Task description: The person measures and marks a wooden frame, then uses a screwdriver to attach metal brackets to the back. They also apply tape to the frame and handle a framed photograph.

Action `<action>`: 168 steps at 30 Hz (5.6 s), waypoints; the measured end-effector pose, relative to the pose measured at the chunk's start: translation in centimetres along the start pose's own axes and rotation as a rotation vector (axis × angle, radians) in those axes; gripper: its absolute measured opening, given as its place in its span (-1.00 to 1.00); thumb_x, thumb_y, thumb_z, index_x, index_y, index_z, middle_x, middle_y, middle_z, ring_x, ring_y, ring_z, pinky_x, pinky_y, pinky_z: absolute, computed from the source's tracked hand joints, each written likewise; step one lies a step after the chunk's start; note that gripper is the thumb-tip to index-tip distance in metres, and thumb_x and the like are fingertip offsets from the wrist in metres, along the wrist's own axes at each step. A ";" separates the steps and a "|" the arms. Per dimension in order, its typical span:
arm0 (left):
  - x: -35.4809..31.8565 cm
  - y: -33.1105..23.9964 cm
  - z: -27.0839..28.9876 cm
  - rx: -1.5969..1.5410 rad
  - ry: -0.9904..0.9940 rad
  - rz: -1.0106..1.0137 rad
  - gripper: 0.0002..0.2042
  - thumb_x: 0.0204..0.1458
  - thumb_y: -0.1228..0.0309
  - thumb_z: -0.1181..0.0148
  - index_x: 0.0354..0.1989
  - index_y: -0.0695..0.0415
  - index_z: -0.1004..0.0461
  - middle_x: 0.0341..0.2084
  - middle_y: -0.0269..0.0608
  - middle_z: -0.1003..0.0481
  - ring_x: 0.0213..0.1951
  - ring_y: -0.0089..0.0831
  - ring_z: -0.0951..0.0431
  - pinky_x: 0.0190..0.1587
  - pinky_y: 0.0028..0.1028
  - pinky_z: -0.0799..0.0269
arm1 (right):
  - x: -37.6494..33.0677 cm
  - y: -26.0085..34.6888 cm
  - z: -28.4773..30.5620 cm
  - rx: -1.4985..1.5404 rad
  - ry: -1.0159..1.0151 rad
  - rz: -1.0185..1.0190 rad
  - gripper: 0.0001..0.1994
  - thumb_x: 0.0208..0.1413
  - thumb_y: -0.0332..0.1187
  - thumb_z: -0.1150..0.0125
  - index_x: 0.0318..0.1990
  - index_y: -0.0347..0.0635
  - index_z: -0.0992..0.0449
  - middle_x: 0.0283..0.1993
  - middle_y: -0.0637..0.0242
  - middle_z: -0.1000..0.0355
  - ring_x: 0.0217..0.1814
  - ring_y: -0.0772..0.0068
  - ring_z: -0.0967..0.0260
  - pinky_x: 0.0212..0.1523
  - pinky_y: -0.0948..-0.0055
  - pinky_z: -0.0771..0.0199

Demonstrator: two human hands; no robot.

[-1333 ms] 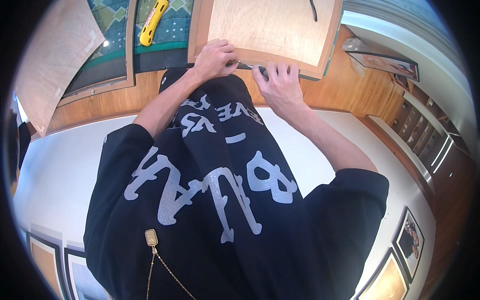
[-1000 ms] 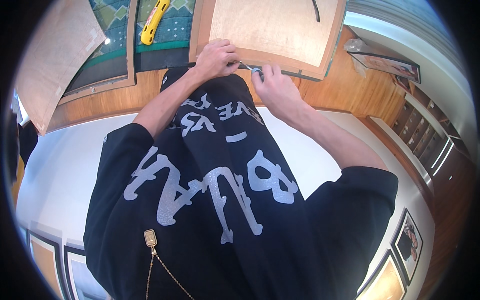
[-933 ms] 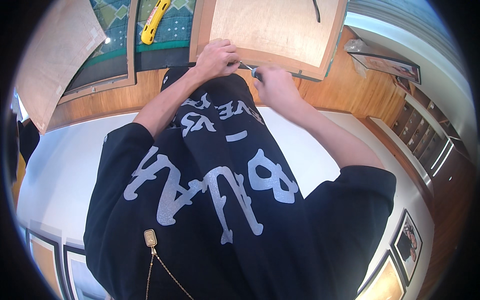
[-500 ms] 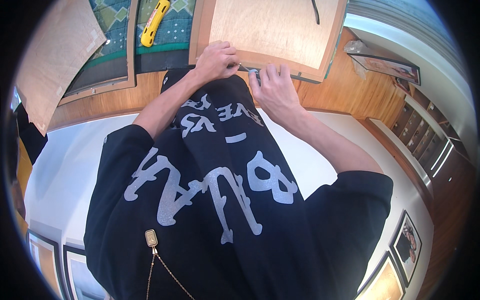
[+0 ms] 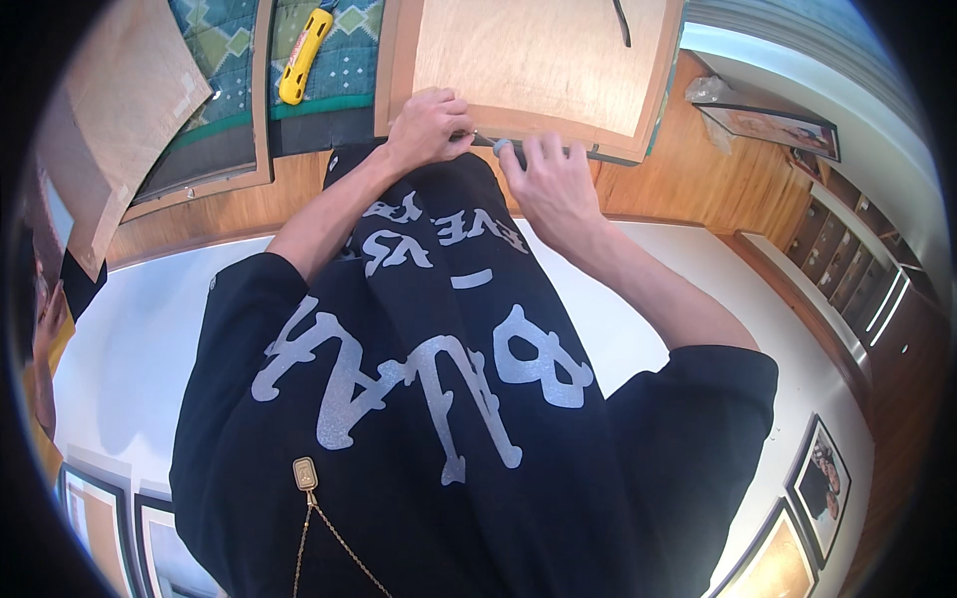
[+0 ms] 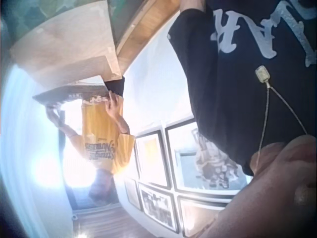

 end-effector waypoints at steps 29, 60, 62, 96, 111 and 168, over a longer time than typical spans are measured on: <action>23.9 4.4 1.1 0.177 -0.209 0.466 -0.23 -0.10 0.03 -0.40 0.30 0.03 -0.27 -0.32 -0.02 -0.55 -0.19 -0.08 -0.62 -0.14 -0.16 -0.54 | 7.6 -15.9 -14.1 0.654 -0.785 -0.555 -0.48 0.06 -0.28 -0.30 0.22 0.04 -0.38 0.03 0.07 -0.33 0.05 0.01 -0.32 -0.01 0.04 -0.35; 11.0 -16.6 -15.7 -0.935 -0.228 1.337 -0.35 0.12 0.39 -0.33 0.30 0.07 -0.05 -0.07 -0.06 -0.45 -0.24 -0.34 -0.63 -0.31 -0.35 -0.68 | -13.6 -17.0 -22.6 2.002 -0.452 -0.284 -0.61 0.22 -0.48 -0.26 0.18 -0.35 -0.42 -0.15 0.34 -0.50 -0.12 0.60 -0.44 -0.06 0.54 -0.50; 9.6 -16.8 -15.2 -0.935 -0.139 1.369 -0.34 0.09 0.36 -0.37 0.26 0.05 -0.05 -0.09 -0.05 -0.45 -0.25 -0.36 -0.62 -0.33 -0.39 -0.67 | -13.8 -16.6 -23.3 1.954 -0.488 -0.294 -0.66 0.24 -0.48 -0.24 0.15 -0.38 -0.46 -0.18 0.33 -0.52 -0.17 0.61 -0.46 -0.11 0.57 -0.51; 8.2 -9.6 -8.5 0.738 0.355 0.758 -0.76 -0.01 0.15 -0.29 -0.21 -0.06 -0.62 -0.11 -0.35 -0.53 -0.08 -0.28 -0.56 -0.10 -0.22 -0.50 | -16.9 -23.3 -30.8 1.378 -0.752 -0.882 -0.73 0.18 -0.35 -0.28 -0.16 -0.46 -0.60 -0.32 0.01 -0.55 -0.36 0.20 -0.53 -0.27 0.31 -0.51; 12.2 -15.8 -9.3 0.391 -0.082 0.699 -0.79 0.14 0.19 -0.22 -0.30 0.02 -0.66 -0.40 -0.17 -0.64 -0.33 -0.14 -0.64 -0.31 -0.25 -0.53 | -14.7 -21.8 -20.6 1.430 -0.830 -0.473 -0.67 0.23 -0.26 -0.25 -0.01 -0.36 -0.55 0.03 0.05 -0.47 0.11 0.10 -0.42 0.12 0.26 -0.39; -7.3 2.5 10.7 -0.415 -0.649 1.281 -0.68 0.13 0.34 -0.34 -0.09 0.34 -0.52 -0.44 -0.21 -0.57 -0.47 -0.58 -0.56 -0.44 -0.58 -0.52 | -1.0 -16.0 -10.9 0.765 0.105 -0.395 -0.70 0.15 -0.07 -0.20 -0.26 -0.09 -0.67 -0.26 0.02 -0.47 -0.12 -0.04 -0.50 -0.10 0.07 -0.51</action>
Point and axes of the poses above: each hand's wrist, its own x-axis towards the middle knuckle, its own z-axis out of the back of the hand, y = z × x, the point moved 6 cm from there along x, towards the middle knuckle
